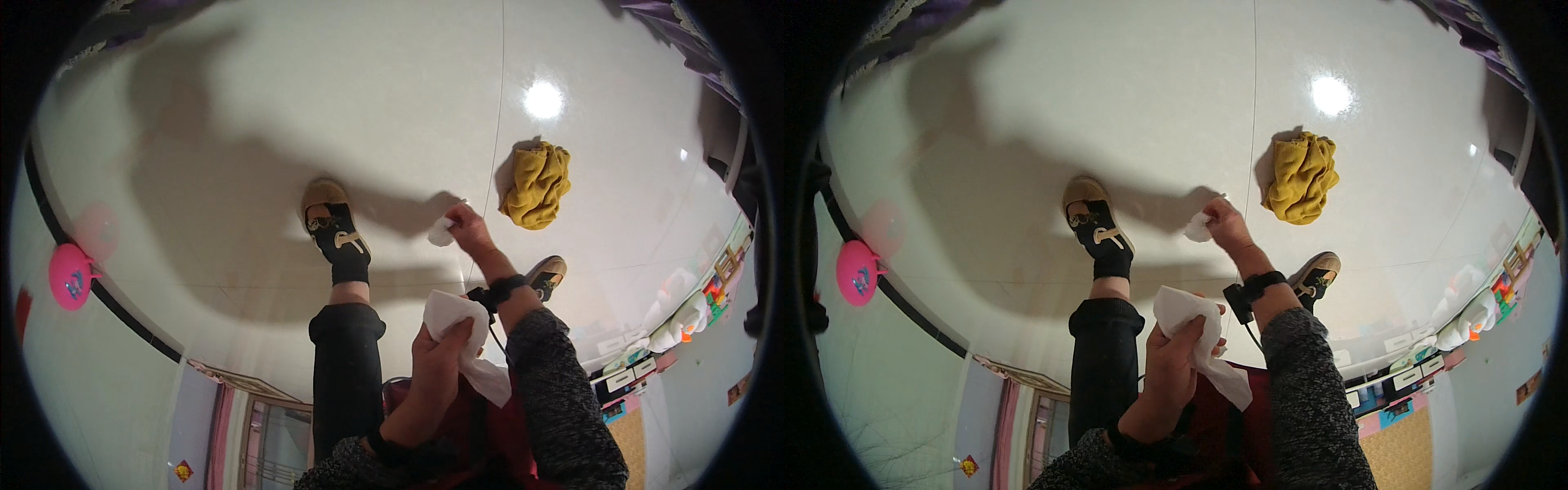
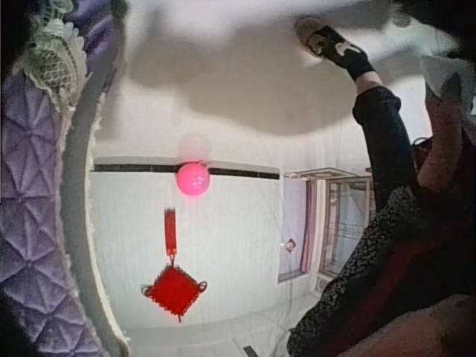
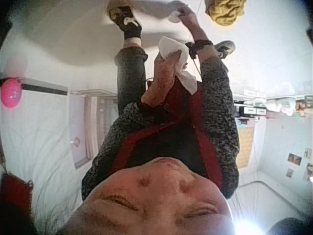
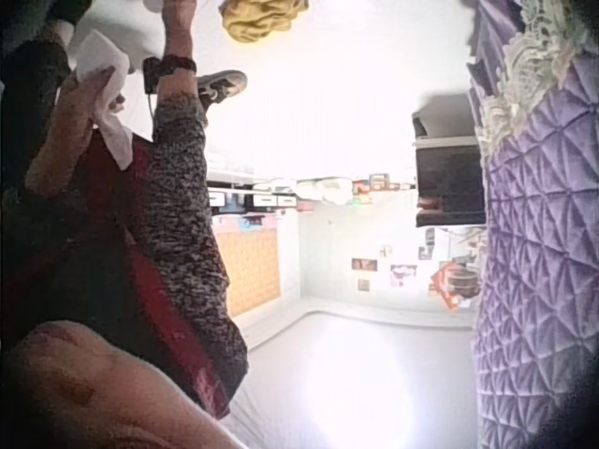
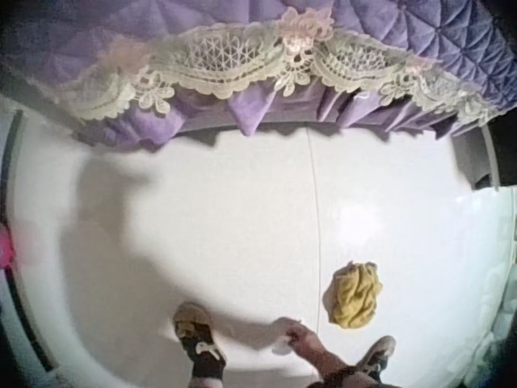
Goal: The person wipes the tiled floor using a white tissue and a yellow cloth. They move around the room, wiping different areas and occasionally repositioning a small step stool to reach underneath it.
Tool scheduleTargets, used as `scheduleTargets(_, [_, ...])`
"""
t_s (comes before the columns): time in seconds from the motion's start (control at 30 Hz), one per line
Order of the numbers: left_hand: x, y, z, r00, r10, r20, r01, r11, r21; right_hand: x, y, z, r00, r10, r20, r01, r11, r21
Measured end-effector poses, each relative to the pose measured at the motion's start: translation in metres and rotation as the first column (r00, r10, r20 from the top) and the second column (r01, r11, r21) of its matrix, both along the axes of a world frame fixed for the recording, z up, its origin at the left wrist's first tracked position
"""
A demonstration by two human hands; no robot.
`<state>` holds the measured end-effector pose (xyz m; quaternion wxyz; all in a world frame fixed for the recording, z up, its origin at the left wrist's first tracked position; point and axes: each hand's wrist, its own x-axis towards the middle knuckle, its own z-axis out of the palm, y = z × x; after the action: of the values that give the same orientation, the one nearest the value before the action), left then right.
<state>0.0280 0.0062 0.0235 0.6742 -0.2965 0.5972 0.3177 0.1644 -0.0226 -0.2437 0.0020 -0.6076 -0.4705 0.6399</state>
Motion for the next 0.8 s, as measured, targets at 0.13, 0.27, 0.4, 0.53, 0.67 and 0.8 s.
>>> scheduleTargets(0.13, [0.003,-0.002,0.0,1.0,0.027,-0.003,-0.027,0.999,-0.017,0.027,0.029,0.017,0.94,-0.302,-0.158,0.248,0.924,-0.29])
scheduleTargets(0.27, [0.002,-0.002,-0.001,0.999,0.042,0.003,-0.042,0.999,-0.007,0.039,0.056,0.03,0.632,-0.715,-0.299,0.451,0.653,-0.609])
scheduleTargets(0.4, [0.001,-0.003,-0.002,0.998,0.07,0.008,-0.07,0.998,0.005,0.035,0.068,0.03,0.433,-0.81,-0.396,0.391,0.565,-0.727])
scheduleTargets(0.53, [-0.001,0.0,0.0,0.999,0.047,0.013,-0.047,0.999,-0.017,0.032,0.07,0.028,0.459,-0.798,-0.39,0.407,0.58,-0.706])
scheduleTargets(0.67, [-0.007,0.005,0.004,0.998,0.058,0.019,-0.057,0.998,-0.024,0.037,0.07,0.036,0.474,-0.815,-0.334,0.496,0.56,-0.663])
scheduleTargets(0.8, [-0.011,0.009,0.009,0.997,-0.048,-0.06,0.051,0.997,0.049,0.045,0.064,0.054,0.563,-0.807,-0.176,0.624,0.556,-0.549])
